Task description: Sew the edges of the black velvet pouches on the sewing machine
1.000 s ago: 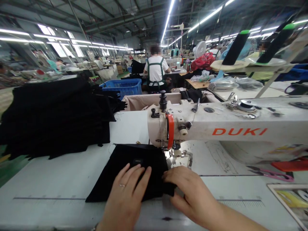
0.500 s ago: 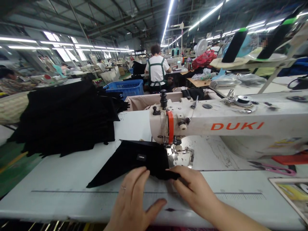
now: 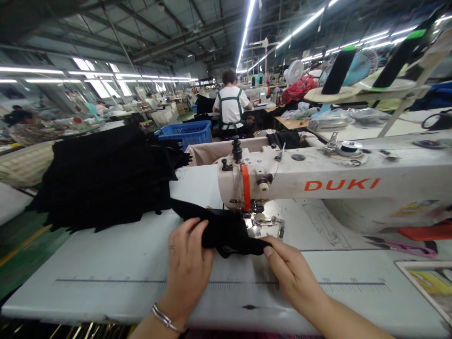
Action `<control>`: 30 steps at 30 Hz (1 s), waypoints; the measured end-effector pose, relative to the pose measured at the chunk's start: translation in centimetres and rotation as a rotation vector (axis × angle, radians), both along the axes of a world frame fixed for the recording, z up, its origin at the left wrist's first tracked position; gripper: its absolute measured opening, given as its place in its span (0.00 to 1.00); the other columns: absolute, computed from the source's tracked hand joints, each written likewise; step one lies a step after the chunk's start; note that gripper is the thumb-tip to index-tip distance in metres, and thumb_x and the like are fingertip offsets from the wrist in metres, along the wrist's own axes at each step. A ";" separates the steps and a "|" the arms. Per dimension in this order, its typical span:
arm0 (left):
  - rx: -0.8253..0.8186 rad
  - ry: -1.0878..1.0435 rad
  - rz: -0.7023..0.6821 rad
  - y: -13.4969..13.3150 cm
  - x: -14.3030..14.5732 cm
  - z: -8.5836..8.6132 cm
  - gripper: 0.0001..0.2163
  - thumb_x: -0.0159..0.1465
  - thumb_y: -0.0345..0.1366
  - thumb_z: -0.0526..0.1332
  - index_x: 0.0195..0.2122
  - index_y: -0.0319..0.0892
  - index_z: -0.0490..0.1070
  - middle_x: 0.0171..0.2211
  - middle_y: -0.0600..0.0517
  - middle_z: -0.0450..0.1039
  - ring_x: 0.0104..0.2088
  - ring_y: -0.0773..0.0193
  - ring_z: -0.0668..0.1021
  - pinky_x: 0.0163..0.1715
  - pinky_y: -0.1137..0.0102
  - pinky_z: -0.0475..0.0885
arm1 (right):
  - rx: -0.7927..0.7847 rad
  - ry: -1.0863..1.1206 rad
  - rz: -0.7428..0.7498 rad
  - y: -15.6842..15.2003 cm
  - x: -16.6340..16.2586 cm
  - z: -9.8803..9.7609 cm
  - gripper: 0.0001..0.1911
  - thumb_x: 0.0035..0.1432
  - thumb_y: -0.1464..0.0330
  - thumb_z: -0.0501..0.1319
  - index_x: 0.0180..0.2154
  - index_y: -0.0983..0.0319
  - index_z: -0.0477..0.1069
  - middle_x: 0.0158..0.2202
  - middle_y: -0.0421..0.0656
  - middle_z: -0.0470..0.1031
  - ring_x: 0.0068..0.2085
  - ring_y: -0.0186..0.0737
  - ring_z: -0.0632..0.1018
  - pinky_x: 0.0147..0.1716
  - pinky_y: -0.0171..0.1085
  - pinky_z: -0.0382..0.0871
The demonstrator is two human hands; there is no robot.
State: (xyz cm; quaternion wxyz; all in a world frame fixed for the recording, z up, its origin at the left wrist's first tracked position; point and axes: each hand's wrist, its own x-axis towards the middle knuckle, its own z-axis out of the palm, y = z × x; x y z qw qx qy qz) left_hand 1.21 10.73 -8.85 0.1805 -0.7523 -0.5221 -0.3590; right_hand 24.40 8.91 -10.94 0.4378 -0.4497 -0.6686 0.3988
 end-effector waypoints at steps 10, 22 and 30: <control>-0.204 0.059 -0.111 1.3 -3.0 1.0 0.12 0.65 0.27 0.53 0.50 0.38 0.67 0.46 0.44 0.69 0.48 0.54 0.72 0.50 0.57 0.69 | 0.005 0.046 -0.022 0.6 0.0 0.4 0.17 0.70 0.61 0.46 0.39 0.60 0.70 0.32 0.41 0.72 0.35 0.40 0.73 0.36 0.36 0.65; -0.193 0.204 -0.364 -3.7 -5.7 5.4 0.17 0.63 0.21 0.53 0.48 0.46 0.71 0.51 0.50 0.72 0.54 0.56 0.72 0.54 0.59 0.70 | 0.415 -0.433 0.356 -2.0 -0.4 0.7 0.29 0.44 0.78 0.56 0.50 0.61 0.73 0.53 0.45 0.75 0.54 0.45 0.74 0.63 0.46 0.56; -0.520 0.518 -0.463 2.8 2.3 0.9 0.35 0.57 0.15 0.50 0.63 0.54 0.58 0.63 0.46 0.59 0.55 0.51 0.70 0.51 0.53 0.71 | 0.349 -0.818 0.186 2.8 5.3 2.6 0.25 0.49 0.87 0.53 0.44 0.59 0.72 0.43 0.46 0.72 0.46 0.47 0.72 0.45 0.47 0.70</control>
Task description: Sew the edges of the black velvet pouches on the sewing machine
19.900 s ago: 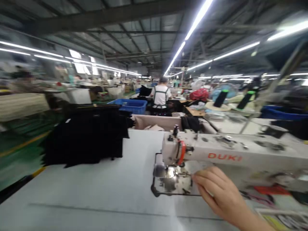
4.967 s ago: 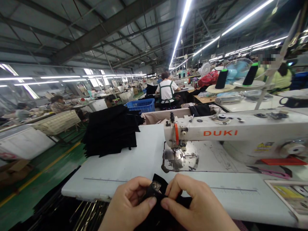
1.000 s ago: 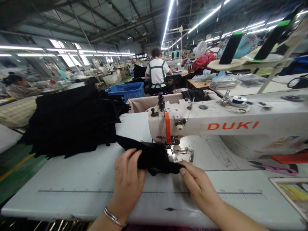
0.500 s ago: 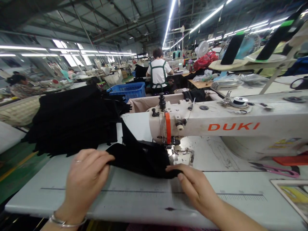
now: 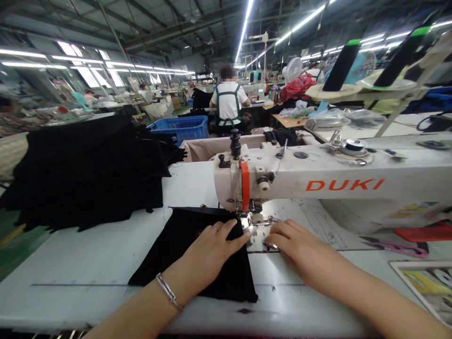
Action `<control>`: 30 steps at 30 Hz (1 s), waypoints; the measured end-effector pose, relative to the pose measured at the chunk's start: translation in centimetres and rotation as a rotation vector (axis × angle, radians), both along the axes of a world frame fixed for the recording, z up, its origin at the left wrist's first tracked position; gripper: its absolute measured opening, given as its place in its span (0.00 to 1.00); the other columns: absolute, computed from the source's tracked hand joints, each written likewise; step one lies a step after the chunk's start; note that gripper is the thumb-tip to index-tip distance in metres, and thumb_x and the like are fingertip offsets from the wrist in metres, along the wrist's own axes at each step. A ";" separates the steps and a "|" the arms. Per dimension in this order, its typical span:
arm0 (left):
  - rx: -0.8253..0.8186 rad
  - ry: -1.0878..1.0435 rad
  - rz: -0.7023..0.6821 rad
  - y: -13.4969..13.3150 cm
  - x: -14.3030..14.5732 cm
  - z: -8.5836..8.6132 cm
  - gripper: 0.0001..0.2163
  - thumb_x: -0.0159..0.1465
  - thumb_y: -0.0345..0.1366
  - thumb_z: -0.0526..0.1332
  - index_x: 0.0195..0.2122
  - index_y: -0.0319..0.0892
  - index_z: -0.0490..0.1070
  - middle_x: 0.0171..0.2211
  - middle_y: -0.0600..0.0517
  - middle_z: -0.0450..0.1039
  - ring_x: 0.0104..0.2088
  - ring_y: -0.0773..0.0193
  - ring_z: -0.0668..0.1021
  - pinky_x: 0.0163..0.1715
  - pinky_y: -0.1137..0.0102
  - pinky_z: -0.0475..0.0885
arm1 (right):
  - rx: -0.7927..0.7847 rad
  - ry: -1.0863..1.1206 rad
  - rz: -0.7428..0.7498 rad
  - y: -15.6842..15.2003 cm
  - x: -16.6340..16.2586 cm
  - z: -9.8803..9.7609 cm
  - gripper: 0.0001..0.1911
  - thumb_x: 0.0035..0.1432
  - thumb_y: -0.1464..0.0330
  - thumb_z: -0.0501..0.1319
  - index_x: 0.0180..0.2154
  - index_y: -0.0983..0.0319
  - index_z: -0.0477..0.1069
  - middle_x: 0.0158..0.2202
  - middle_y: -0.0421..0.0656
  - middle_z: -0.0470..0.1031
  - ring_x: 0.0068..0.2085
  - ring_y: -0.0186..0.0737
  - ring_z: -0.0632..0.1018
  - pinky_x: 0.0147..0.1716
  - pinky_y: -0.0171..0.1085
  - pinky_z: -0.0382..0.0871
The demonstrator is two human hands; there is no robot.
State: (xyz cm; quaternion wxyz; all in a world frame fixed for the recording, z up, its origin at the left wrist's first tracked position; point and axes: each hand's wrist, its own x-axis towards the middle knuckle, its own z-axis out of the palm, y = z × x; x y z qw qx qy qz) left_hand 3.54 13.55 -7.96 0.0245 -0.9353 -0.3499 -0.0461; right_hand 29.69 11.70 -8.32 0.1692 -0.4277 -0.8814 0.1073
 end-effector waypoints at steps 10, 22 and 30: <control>-0.165 -0.293 0.003 1.0 -0.6 -1.6 0.18 0.61 0.18 0.51 0.45 0.43 0.70 0.50 0.45 0.64 0.47 0.57 0.71 0.48 0.63 0.71 | 0.086 0.126 -0.146 5.3 -3.2 -3.0 0.05 0.61 0.71 0.63 0.40 0.64 0.70 0.40 0.49 0.71 0.45 0.48 0.71 0.42 0.44 0.69; -0.355 -0.517 0.088 1.3 -1.0 -0.9 0.08 0.66 0.24 0.54 0.35 0.43 0.69 0.47 0.49 0.69 0.48 0.62 0.74 0.51 0.65 0.72 | 0.112 0.205 0.182 0.9 -3.8 -2.7 0.11 0.66 0.74 0.55 0.42 0.60 0.75 0.39 0.44 0.75 0.39 0.40 0.73 0.40 0.40 0.70; -0.201 -0.238 -0.039 -4.0 -1.3 -0.7 0.30 0.52 0.41 0.72 0.53 0.38 0.65 0.63 0.37 0.58 0.64 0.41 0.61 0.58 0.44 0.66 | 0.033 0.219 0.232 0.8 -2.8 -2.2 0.11 0.66 0.74 0.56 0.44 0.60 0.75 0.41 0.44 0.76 0.42 0.42 0.74 0.42 0.43 0.70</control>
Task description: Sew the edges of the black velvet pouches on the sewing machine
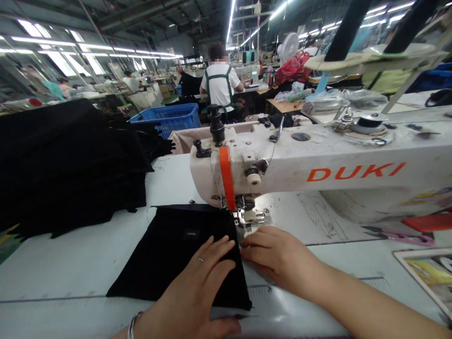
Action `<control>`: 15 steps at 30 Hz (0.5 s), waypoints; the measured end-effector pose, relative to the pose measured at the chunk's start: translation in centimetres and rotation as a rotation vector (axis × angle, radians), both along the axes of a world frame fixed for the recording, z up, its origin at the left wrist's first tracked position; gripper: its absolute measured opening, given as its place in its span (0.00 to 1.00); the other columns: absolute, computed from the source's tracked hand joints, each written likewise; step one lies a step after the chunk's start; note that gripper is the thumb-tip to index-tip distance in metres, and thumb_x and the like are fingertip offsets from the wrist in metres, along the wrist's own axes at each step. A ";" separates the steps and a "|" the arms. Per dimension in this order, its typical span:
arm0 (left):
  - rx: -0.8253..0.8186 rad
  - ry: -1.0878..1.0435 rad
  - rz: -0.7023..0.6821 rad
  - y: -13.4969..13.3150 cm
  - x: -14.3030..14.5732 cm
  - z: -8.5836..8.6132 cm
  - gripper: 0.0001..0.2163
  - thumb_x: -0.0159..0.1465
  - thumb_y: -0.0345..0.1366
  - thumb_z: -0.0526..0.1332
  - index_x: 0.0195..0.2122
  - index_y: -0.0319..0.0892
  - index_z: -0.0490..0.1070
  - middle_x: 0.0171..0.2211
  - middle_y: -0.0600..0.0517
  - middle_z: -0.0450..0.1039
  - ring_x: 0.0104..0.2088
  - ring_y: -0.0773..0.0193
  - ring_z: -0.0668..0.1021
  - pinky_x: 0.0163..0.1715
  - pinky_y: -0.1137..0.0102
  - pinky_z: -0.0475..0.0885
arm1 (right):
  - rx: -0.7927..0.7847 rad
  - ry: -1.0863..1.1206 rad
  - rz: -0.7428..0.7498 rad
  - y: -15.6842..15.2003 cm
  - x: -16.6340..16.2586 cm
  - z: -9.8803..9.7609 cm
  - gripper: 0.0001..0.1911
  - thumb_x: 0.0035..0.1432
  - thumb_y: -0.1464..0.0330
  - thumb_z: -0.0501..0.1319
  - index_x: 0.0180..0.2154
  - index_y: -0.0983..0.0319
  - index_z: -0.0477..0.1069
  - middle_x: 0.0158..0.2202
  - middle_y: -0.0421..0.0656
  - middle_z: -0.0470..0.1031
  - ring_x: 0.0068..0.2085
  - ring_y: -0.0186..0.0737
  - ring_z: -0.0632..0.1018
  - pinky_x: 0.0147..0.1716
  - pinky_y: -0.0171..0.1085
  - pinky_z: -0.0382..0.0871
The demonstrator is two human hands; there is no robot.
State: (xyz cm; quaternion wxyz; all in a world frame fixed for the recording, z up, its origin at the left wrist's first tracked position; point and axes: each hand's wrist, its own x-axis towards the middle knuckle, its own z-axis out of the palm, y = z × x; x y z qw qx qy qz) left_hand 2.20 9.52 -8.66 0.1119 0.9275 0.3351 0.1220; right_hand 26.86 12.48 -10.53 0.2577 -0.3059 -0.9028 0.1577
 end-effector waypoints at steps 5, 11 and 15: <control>-0.070 -0.115 -0.019 -0.2 -1.2 -1.0 0.14 0.65 0.25 0.55 0.51 0.43 0.66 0.59 0.47 0.68 0.64 0.57 0.64 0.62 0.54 0.65 | -0.097 -0.030 0.031 -1.1 0.3 0.7 0.10 0.65 0.75 0.56 0.42 0.59 0.75 0.41 0.43 0.76 0.44 0.42 0.74 0.44 0.43 0.69; -0.362 -0.330 0.124 0.3 -2.1 -0.7 0.08 0.67 0.31 0.60 0.45 0.50 0.71 0.54 0.54 0.72 0.59 0.60 0.70 0.62 0.55 0.65 | -0.227 0.058 -0.072 -4.6 -0.2 0.8 0.10 0.60 0.72 0.64 0.44 0.58 0.72 0.42 0.41 0.75 0.44 0.43 0.72 0.47 0.45 0.66; -0.397 -0.374 0.148 0.2 -1.9 -0.6 0.14 0.70 0.27 0.51 0.48 0.51 0.70 0.52 0.53 0.73 0.58 0.61 0.72 0.62 0.55 0.64 | -0.224 0.143 -0.171 -5.9 -0.7 -0.6 0.16 0.55 0.74 0.67 0.45 0.59 0.68 0.45 0.42 0.73 0.45 0.44 0.71 0.46 0.43 0.66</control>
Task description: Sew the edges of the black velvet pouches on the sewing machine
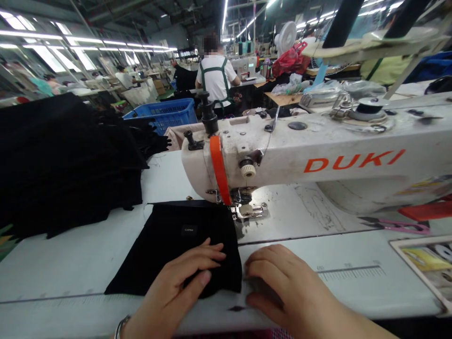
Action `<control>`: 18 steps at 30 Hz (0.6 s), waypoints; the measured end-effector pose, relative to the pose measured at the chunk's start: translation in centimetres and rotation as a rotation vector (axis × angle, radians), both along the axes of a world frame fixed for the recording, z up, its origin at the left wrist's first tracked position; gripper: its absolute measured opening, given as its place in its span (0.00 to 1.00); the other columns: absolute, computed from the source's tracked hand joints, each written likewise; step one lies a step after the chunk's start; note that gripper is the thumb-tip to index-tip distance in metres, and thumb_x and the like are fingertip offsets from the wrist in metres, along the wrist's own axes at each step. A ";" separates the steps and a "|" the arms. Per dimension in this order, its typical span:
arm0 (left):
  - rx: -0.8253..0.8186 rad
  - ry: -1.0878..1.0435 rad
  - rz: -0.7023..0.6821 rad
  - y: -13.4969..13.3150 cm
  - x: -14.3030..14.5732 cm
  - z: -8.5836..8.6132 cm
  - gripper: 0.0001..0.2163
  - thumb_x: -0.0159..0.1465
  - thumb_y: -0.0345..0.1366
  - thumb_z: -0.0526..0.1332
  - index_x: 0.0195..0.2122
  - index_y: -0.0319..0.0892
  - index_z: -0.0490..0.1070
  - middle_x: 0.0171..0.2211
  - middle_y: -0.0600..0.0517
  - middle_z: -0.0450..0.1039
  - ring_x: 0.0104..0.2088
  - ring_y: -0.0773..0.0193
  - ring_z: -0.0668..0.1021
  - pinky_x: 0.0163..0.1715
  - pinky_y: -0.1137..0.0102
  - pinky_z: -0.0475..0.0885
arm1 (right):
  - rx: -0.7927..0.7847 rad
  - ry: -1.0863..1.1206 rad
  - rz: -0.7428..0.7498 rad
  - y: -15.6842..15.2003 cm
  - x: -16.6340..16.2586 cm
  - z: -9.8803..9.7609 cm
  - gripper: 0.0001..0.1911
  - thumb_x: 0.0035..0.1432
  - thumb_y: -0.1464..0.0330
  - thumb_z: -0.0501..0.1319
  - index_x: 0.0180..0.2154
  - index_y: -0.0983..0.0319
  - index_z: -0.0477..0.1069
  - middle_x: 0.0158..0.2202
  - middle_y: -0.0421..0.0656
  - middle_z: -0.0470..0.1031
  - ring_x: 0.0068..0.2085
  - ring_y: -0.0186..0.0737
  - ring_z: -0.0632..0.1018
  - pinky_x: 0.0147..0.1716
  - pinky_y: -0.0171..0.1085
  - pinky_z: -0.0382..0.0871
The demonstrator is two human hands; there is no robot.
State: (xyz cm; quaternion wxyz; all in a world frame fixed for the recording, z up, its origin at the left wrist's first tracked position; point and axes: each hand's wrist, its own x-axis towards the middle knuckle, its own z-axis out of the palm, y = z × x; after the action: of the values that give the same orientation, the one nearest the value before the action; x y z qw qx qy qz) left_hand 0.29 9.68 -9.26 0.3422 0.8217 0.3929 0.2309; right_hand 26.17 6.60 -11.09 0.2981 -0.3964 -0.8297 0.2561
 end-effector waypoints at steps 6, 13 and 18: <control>0.227 0.119 0.031 -1.3 1.0 -0.6 0.15 0.61 0.22 0.51 0.45 0.44 0.66 0.55 0.45 0.68 0.61 0.57 0.67 0.61 0.54 0.66 | 0.114 -0.024 -0.018 0.1 -0.8 -0.7 0.05 0.59 0.74 0.62 0.39 0.60 0.70 0.40 0.41 0.73 0.40 0.41 0.71 0.39 0.41 0.67; 0.331 0.120 -0.008 -1.6 0.9 -1.2 0.13 0.66 0.29 0.58 0.51 0.47 0.66 0.58 0.50 0.65 0.62 0.59 0.66 0.62 0.62 0.64 | 0.241 -0.058 0.007 0.4 -1.1 -0.7 0.04 0.63 0.70 0.61 0.41 0.59 0.73 0.38 0.42 0.73 0.38 0.41 0.70 0.37 0.39 0.67; 0.156 -0.052 0.461 -1.4 -0.2 -0.9 0.10 0.71 0.36 0.53 0.51 0.49 0.67 0.50 0.54 0.72 0.50 0.64 0.75 0.51 0.72 0.70 | 0.406 0.012 0.036 0.1 -1.8 -0.4 0.05 0.59 0.75 0.61 0.33 0.60 0.73 0.41 0.42 0.74 0.40 0.41 0.71 0.40 0.38 0.69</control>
State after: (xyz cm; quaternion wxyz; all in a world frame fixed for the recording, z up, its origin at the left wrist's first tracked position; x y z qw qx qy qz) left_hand 0.11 8.26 -10.20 0.2260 0.7279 0.5422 0.3538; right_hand 24.37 6.72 -11.50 0.3722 -0.3116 -0.8695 0.0911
